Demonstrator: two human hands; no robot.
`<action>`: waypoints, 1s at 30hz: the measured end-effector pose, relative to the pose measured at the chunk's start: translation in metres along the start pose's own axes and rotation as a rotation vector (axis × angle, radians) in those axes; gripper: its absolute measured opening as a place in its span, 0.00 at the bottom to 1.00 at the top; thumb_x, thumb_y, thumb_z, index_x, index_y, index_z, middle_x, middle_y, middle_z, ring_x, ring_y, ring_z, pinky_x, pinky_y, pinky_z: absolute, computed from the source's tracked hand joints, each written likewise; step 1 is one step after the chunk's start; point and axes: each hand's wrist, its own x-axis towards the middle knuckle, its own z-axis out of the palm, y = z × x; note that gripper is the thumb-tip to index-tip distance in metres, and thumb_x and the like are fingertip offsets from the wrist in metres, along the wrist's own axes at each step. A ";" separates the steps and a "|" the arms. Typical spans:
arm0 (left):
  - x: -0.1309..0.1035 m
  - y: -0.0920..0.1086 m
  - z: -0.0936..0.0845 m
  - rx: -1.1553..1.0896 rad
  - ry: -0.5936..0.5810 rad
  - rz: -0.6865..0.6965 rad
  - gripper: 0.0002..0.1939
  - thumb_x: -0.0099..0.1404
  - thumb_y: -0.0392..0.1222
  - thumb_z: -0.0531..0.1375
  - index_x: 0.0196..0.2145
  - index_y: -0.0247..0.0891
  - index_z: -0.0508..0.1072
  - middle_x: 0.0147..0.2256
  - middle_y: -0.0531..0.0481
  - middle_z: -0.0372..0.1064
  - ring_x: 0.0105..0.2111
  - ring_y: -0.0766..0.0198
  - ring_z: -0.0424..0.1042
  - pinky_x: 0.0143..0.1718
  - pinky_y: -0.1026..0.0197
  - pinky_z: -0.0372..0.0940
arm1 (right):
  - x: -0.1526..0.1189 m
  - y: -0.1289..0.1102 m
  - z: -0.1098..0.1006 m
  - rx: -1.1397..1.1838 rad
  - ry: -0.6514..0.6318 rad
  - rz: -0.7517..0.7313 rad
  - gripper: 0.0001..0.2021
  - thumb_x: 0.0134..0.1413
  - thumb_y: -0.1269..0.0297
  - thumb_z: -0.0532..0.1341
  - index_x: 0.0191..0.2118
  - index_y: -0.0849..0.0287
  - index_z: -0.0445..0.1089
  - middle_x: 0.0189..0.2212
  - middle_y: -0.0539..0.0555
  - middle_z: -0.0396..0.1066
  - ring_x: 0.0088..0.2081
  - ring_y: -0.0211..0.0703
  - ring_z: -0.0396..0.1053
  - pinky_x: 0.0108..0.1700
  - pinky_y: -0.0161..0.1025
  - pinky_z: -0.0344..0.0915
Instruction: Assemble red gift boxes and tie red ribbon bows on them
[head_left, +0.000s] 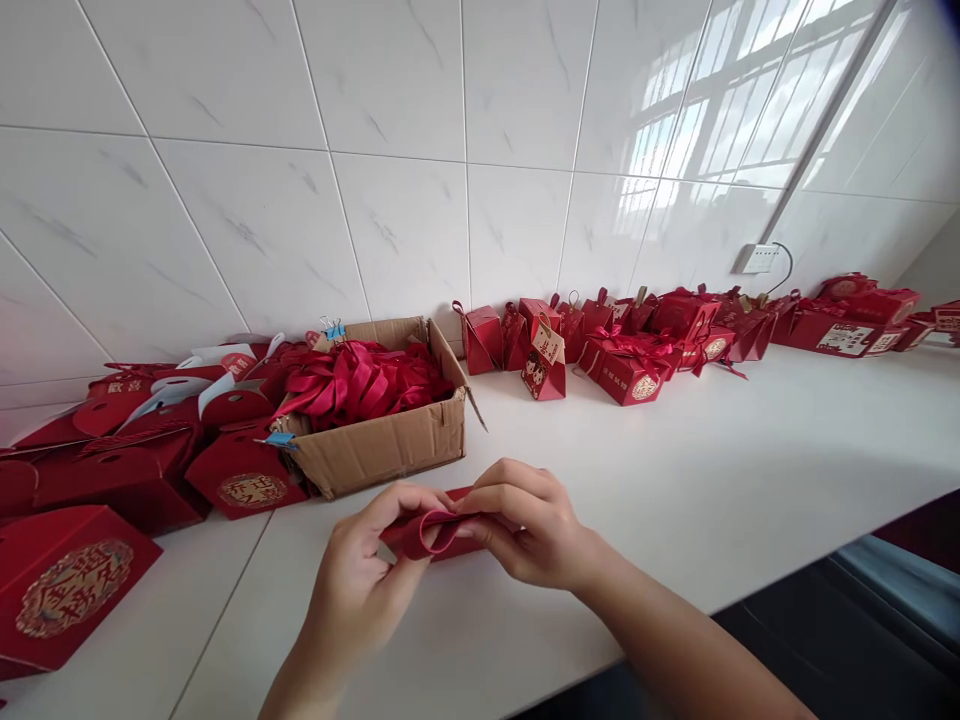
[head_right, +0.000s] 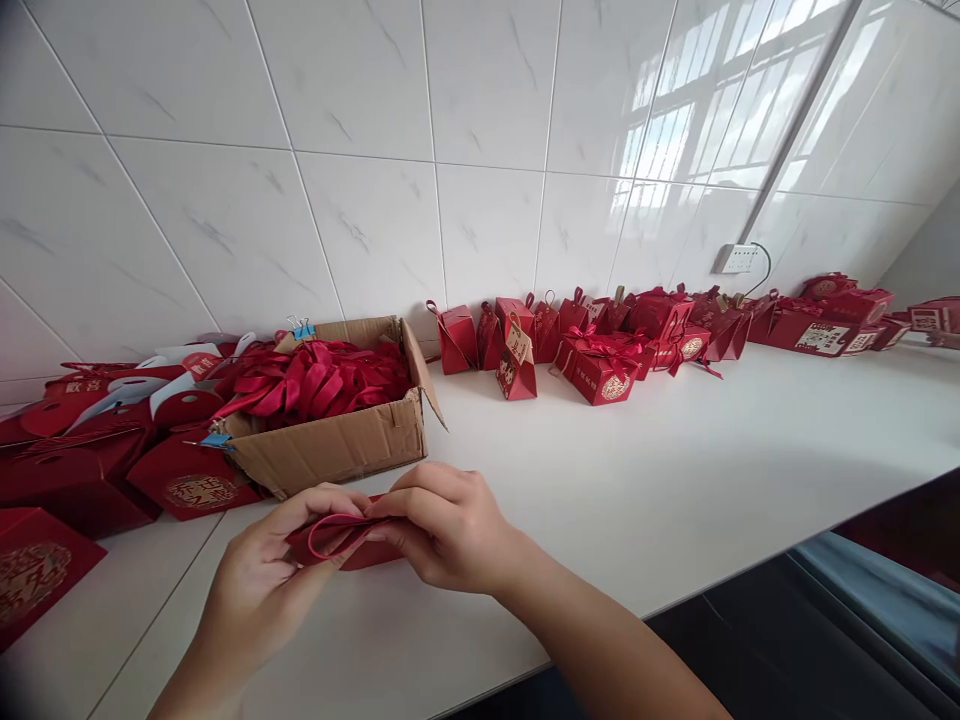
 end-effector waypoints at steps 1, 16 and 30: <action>0.000 -0.001 0.000 0.014 0.011 0.004 0.03 0.60 0.34 0.60 0.32 0.39 0.73 0.33 0.50 0.74 0.33 0.64 0.74 0.32 0.69 0.70 | 0.000 -0.001 0.002 -0.007 0.028 0.000 0.07 0.57 0.70 0.60 0.42 0.59 0.70 0.30 0.54 0.70 0.31 0.39 0.68 0.32 0.36 0.68; 0.000 0.000 -0.002 0.057 -0.067 0.203 0.13 0.60 0.31 0.60 0.41 0.45 0.74 0.38 0.51 0.74 0.39 0.63 0.74 0.38 0.68 0.70 | -0.004 -0.008 0.010 0.022 0.200 0.067 0.05 0.55 0.72 0.60 0.37 0.57 0.70 0.31 0.54 0.59 0.34 0.41 0.63 0.29 0.37 0.69; -0.002 -0.002 0.000 0.130 -0.050 0.127 0.06 0.62 0.35 0.59 0.36 0.43 0.75 0.45 0.47 0.70 0.49 0.60 0.70 0.46 0.66 0.67 | -0.003 -0.007 0.010 0.044 0.175 0.071 0.04 0.55 0.73 0.60 0.36 0.58 0.68 0.31 0.53 0.58 0.34 0.40 0.62 0.31 0.37 0.68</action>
